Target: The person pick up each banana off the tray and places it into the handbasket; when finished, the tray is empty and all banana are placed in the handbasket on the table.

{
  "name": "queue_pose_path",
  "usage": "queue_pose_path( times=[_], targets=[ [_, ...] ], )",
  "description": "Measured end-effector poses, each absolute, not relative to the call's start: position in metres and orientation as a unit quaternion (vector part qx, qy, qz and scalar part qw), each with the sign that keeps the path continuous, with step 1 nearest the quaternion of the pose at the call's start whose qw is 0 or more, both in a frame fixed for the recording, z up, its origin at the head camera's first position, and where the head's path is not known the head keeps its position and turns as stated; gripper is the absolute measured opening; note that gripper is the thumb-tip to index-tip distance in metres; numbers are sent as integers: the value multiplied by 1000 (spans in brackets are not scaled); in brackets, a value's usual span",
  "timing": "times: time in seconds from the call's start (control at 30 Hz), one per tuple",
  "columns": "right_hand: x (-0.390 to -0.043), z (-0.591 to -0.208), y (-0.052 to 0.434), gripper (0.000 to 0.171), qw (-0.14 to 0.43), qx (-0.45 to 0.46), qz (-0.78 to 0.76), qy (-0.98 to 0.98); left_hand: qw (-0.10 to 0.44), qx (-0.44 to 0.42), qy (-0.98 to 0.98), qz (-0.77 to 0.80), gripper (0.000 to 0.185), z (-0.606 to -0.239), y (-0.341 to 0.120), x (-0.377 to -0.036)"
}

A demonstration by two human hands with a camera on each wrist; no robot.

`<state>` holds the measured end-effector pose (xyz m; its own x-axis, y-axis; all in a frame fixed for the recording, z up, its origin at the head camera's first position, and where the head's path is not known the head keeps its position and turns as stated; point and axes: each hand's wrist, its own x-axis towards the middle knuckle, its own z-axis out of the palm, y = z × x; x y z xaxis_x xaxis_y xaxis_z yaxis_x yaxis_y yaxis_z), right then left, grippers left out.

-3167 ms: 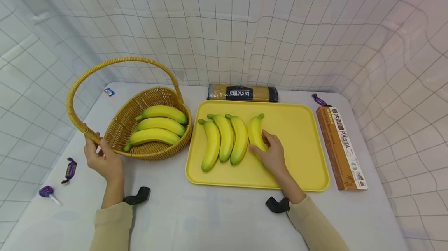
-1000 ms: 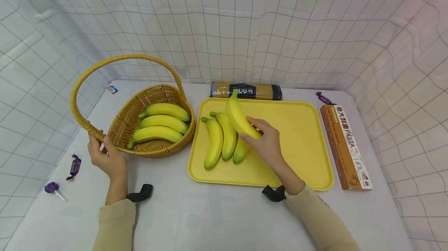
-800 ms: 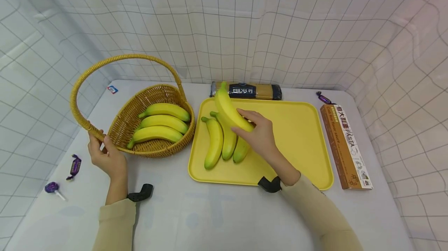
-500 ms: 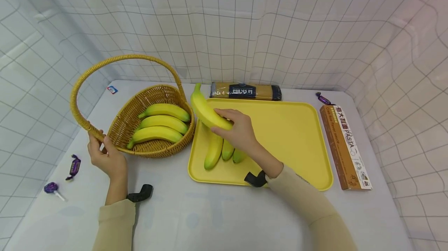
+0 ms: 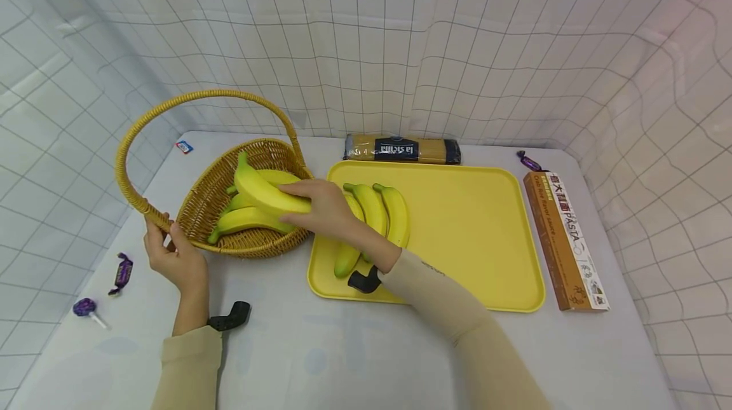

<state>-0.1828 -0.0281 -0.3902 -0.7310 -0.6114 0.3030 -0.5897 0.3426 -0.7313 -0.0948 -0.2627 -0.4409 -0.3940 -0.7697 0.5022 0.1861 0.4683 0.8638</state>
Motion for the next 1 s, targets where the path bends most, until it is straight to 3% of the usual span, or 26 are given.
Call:
queue_pose_path(
  times=[0.3,1.0],
  targets=[
    [-193,-399,-67,54,87,-404,-394,821,502,224,-693,-466,42,-467,-281,-103],
    [-190,-416,-97,52,120,-443,-219,861,501,224,-695,-464,40,-468,-282,-102]
  ],
)
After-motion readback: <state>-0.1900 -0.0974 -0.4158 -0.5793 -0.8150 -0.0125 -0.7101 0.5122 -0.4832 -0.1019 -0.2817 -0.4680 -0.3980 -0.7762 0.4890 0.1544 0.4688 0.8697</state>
